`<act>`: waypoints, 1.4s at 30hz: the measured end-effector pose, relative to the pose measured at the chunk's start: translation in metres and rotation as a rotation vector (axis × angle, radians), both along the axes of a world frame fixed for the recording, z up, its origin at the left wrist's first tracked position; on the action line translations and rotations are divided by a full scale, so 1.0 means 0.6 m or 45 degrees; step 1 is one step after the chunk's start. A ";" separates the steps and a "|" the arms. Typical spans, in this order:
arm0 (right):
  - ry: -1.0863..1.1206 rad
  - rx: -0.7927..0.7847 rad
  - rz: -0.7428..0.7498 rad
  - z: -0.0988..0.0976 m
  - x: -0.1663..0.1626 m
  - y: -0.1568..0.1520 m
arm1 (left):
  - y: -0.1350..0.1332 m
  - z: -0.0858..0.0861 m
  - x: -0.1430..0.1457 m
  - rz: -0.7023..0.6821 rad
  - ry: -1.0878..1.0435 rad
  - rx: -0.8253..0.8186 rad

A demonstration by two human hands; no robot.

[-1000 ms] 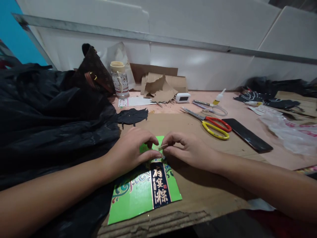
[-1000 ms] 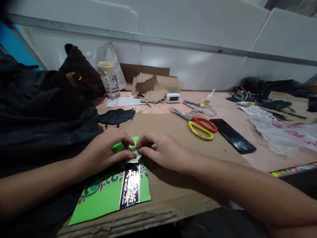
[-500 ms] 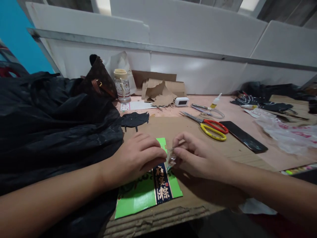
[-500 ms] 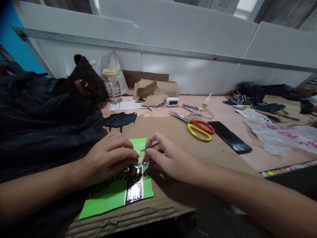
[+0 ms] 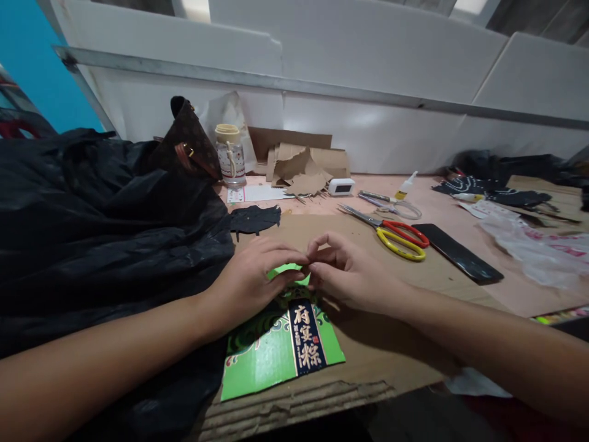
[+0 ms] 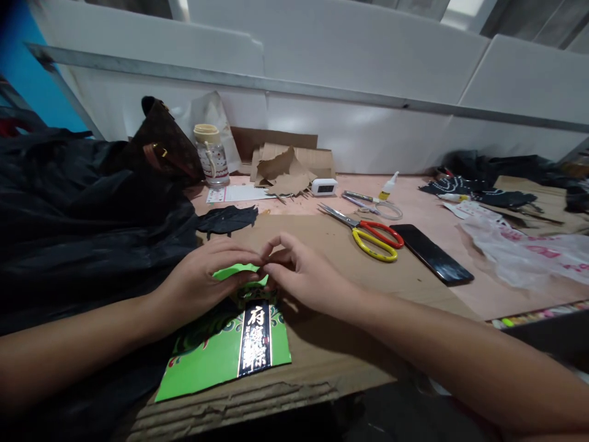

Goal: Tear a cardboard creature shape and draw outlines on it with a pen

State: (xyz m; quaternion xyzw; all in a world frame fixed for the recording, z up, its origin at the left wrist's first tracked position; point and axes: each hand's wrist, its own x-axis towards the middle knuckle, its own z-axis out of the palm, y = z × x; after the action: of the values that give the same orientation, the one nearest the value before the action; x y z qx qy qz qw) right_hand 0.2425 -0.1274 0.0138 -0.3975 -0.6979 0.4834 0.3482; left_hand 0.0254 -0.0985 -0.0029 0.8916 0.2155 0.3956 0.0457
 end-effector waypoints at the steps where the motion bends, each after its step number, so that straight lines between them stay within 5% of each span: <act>1: -0.091 0.115 -0.025 -0.001 0.002 0.000 | -0.001 0.000 0.001 -0.005 -0.004 -0.031; 5: -0.544 0.535 -0.066 0.001 0.014 -0.002 | -0.009 0.005 0.002 -0.009 -0.019 -0.073; 9: -0.712 0.819 0.012 0.005 0.021 -0.006 | -0.019 0.013 0.000 0.002 -0.044 -0.061; 16: -0.786 1.001 0.073 0.010 0.012 -0.022 | -0.027 0.009 0.002 -0.069 -0.079 0.010; 25: -0.792 1.131 -0.115 -0.002 0.042 -0.010 | -0.024 0.004 -0.007 -0.116 0.117 0.266; 30: -0.958 1.369 -0.127 0.009 0.049 -0.023 | -0.026 -0.001 0.007 -0.039 0.040 0.288; 35: -0.976 1.292 -0.110 0.028 0.068 -0.069 | -0.037 0.019 0.008 -0.063 -0.120 0.160; 38: -0.979 1.232 -0.181 0.039 0.104 -0.108 | -0.032 0.032 -0.008 0.094 -0.144 0.114; 42: -0.910 0.818 0.311 0.029 0.165 -0.161 | -0.012 0.025 -0.017 0.101 0.037 0.198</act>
State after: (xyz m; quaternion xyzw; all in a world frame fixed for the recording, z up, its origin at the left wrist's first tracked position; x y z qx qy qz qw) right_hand 0.3413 -0.2239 0.0313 -0.3264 -0.9288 0.1147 0.1328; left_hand 0.0155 -0.1059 0.0119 0.8889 0.2200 0.3996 -0.0425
